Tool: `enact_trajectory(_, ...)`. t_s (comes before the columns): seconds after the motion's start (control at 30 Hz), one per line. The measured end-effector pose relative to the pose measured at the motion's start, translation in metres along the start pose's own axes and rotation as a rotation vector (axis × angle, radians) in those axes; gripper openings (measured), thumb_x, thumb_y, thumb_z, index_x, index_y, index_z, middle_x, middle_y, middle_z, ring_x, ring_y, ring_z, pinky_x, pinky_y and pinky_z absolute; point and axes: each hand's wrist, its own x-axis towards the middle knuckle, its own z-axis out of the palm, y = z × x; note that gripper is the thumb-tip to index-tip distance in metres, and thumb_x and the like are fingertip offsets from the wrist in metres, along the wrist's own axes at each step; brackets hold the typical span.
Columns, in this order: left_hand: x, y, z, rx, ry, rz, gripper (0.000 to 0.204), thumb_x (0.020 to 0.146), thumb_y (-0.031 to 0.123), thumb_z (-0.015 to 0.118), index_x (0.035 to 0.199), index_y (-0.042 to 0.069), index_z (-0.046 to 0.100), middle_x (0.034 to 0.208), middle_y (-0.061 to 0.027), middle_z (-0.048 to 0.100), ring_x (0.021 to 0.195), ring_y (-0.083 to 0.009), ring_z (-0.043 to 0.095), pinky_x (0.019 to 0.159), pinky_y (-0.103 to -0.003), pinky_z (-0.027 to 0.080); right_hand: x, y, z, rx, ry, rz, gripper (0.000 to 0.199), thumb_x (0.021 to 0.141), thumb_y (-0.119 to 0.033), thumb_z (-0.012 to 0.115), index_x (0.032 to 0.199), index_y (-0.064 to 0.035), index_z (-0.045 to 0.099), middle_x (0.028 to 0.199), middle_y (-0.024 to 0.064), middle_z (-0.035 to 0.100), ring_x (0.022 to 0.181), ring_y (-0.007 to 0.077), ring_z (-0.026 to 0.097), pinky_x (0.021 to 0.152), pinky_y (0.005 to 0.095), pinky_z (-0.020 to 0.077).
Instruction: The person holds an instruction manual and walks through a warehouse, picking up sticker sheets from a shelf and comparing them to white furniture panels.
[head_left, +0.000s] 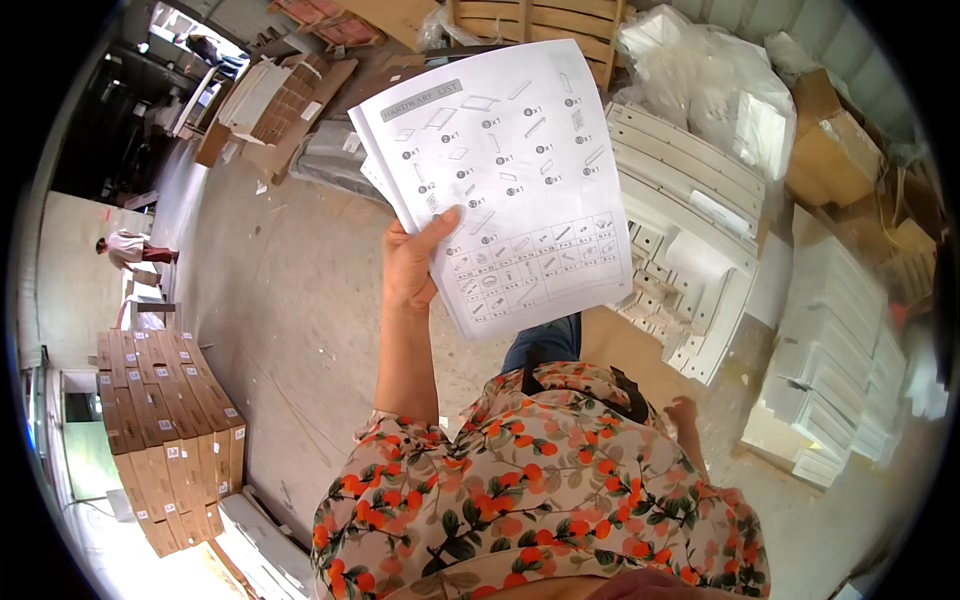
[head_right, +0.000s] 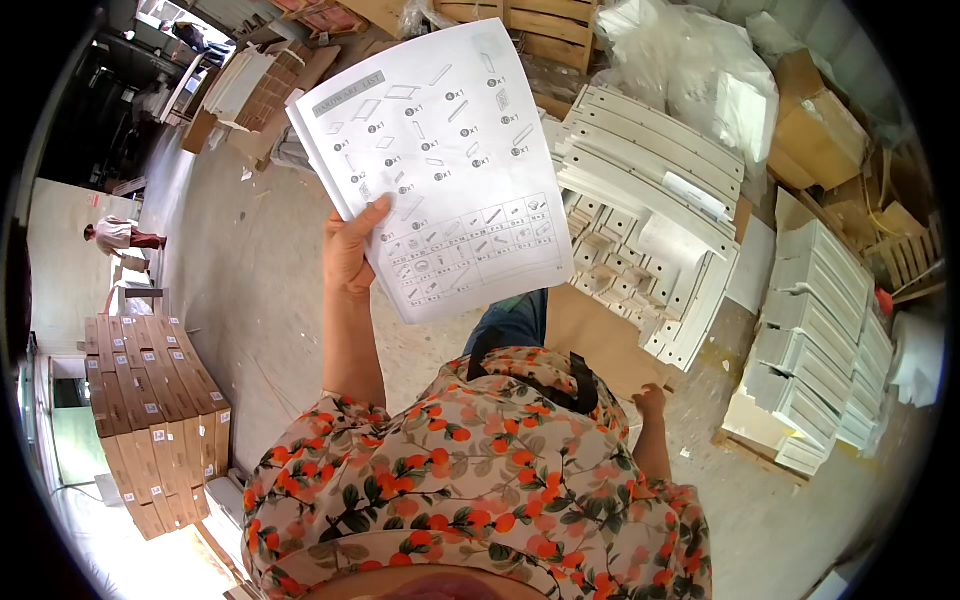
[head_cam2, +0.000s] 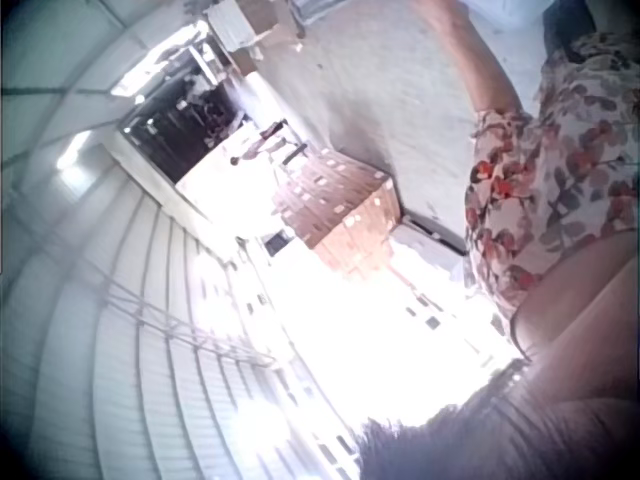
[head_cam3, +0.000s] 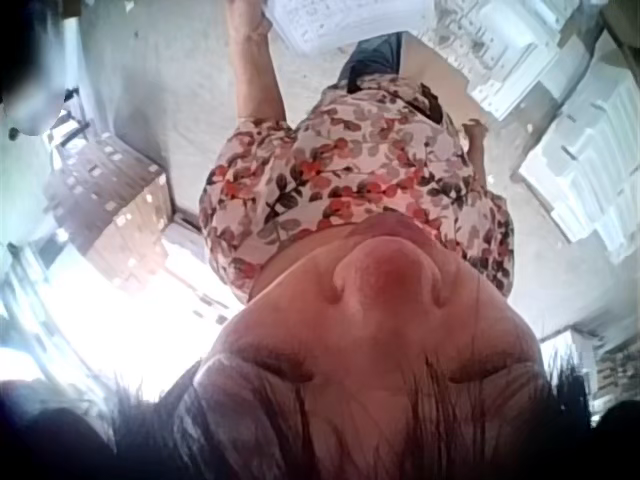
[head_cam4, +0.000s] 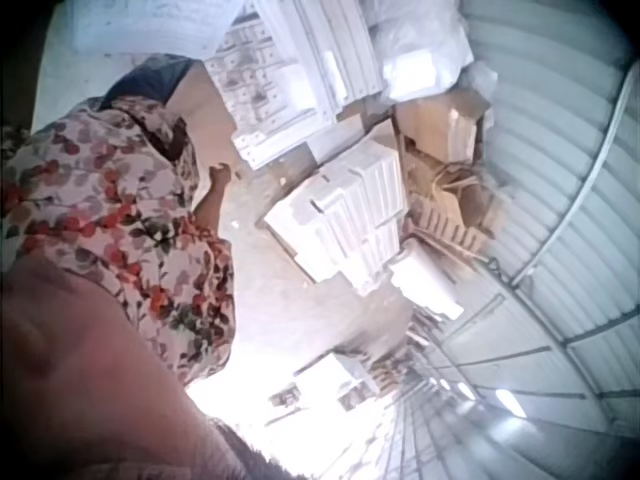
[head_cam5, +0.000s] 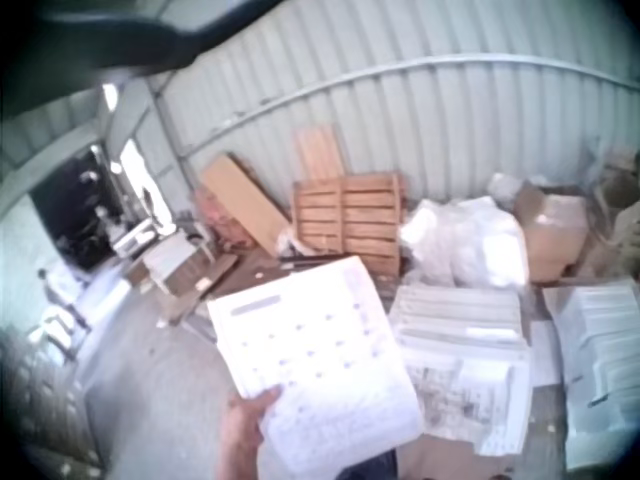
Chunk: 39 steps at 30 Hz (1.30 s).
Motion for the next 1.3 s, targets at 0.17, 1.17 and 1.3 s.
enact_trajectory(0.17,-0.002,0.002,-0.001,-0.013,0.012,-0.034,0.027,0.065,-0.005,0.06,0.09,-0.007,0.052,0.085,-0.0173,0.057,0.071,-0.0218,0.058,0.062,-0.03,0.05,-0.005,-0.001,-0.002,-0.024,-0.018,0.016,0.036,0.052,-0.02,0.068,0.085,-0.0086,0.057,0.084,0.0098,0.058,0.08,0.0219,0.056,0.071,0.0307,0.044)
enact_trajectory(1.17,-0.006,0.006,0.008,0.048,-0.045,-0.043,0.031,0.066,-0.003,0.059,0.094,-0.01,0.047,0.086,-0.0197,0.055,0.07,-0.0241,0.058,0.059,-0.031,0.05,-0.016,0.004,0.003,-0.041,0.023,0.001,0.04,0.051,-0.027,0.072,0.083,-0.008,0.057,0.082,0.0096,0.059,0.079,0.0226,0.056,0.069,0.0311,0.0441)
enact_trajectory(1.3,-0.006,0.007,0.012,0.031,-0.041,-0.054,0.029,0.066,-0.002,0.059,0.092,-0.009,0.049,0.085,-0.0186,0.055,0.07,-0.0231,0.058,0.059,-0.03,0.05,-0.009,0.014,0.009,-0.068,0.014,-0.038,0.041,0.05,-0.025,0.072,0.083,-0.0076,0.057,0.081,0.0099,0.059,0.077,0.0229,0.056,0.069,0.031,0.0442)
